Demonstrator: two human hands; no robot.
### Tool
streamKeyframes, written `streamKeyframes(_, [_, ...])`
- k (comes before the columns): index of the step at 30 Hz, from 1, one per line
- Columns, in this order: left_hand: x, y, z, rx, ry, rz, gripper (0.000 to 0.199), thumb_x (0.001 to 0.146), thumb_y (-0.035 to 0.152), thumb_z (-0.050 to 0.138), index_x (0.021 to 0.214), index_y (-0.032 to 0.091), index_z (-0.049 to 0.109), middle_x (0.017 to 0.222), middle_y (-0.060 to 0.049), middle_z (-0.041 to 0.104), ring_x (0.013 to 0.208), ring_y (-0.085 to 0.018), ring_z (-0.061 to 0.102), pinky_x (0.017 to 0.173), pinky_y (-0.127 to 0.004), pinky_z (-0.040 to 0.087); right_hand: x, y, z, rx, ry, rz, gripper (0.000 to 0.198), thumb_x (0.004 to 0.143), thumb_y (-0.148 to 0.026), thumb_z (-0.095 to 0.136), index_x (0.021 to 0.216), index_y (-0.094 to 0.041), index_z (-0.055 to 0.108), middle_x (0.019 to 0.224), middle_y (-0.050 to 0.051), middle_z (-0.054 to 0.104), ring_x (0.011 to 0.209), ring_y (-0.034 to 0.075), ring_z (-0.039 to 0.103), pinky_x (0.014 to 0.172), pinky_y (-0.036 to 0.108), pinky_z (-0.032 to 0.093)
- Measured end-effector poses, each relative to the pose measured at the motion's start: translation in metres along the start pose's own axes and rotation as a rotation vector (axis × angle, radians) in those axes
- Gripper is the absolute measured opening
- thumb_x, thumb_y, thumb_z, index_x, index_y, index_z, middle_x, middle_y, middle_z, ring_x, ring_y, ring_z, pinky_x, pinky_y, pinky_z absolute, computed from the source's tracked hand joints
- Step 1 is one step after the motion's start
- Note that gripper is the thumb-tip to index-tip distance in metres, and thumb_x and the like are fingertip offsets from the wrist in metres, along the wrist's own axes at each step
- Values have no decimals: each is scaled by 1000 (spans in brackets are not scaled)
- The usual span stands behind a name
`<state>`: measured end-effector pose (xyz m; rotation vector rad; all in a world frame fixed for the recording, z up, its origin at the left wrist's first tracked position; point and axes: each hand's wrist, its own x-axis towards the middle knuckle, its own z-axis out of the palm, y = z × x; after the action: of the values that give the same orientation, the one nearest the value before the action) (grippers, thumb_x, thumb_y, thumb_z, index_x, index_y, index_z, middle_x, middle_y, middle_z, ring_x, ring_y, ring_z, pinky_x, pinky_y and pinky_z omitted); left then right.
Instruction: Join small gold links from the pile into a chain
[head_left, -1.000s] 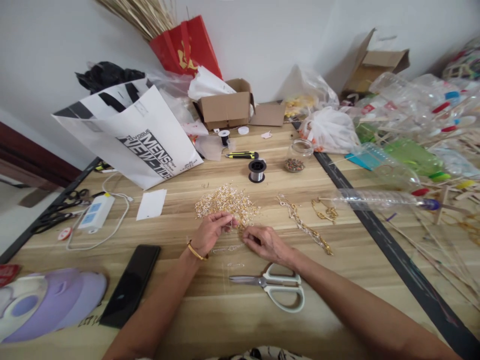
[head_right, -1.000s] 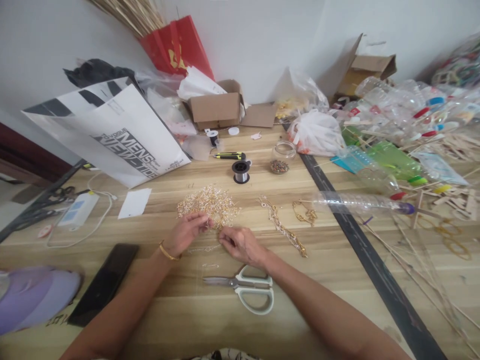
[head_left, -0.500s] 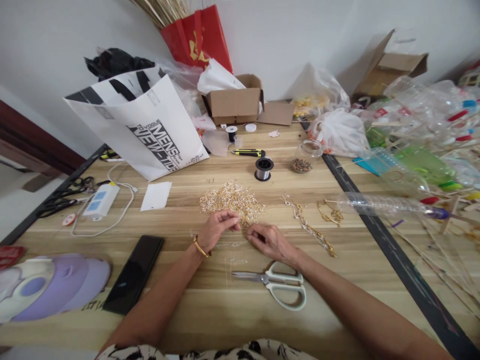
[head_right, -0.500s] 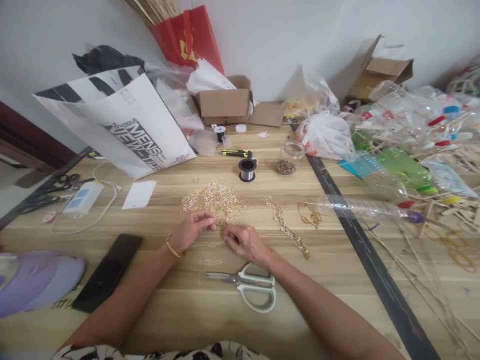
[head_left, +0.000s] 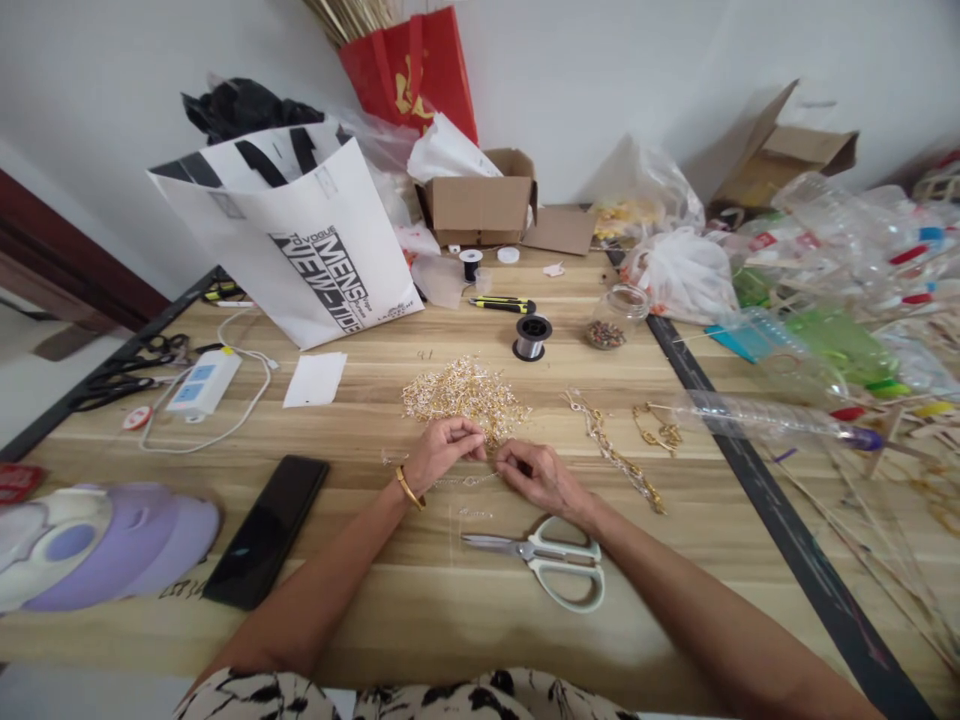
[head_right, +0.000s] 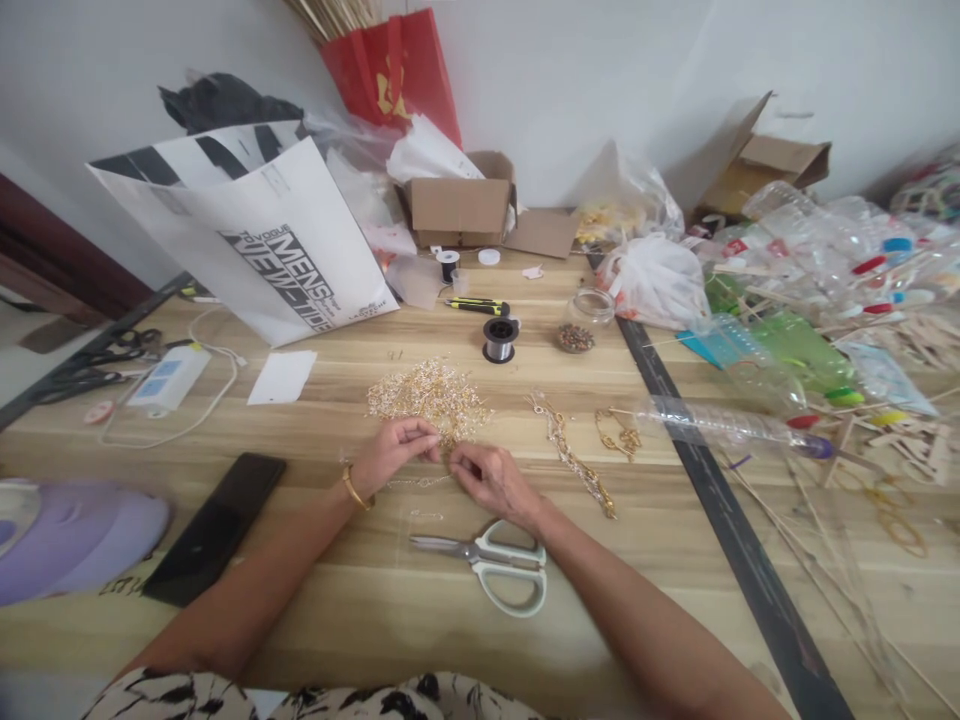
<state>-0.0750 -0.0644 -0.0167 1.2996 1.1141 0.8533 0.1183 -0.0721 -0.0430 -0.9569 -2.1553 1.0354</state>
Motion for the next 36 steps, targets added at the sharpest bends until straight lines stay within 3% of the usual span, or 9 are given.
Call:
streamKeyframes(21, [1, -6, -1, 18, 1, -5, 16, 73, 28, 65, 71, 12, 64, 66, -2, 65, 61, -11, 55, 62, -22, 44, -1, 3, -4, 69, 2, -11, 13, 85, -20, 48, 79, -15, 58, 61, -2, 50, 54, 9, 41, 50, 19, 31])
streamKeyframes(36, [0, -13, 5, 323, 25, 155, 14, 75, 28, 61, 71, 14, 63, 69, -4, 63, 63, -14, 56, 61, -24, 43, -2, 3, -5, 126, 13, -16, 11, 82, -18, 49, 74, -15, 55, 59, -3, 48, 52, 8, 41, 50, 18, 32])
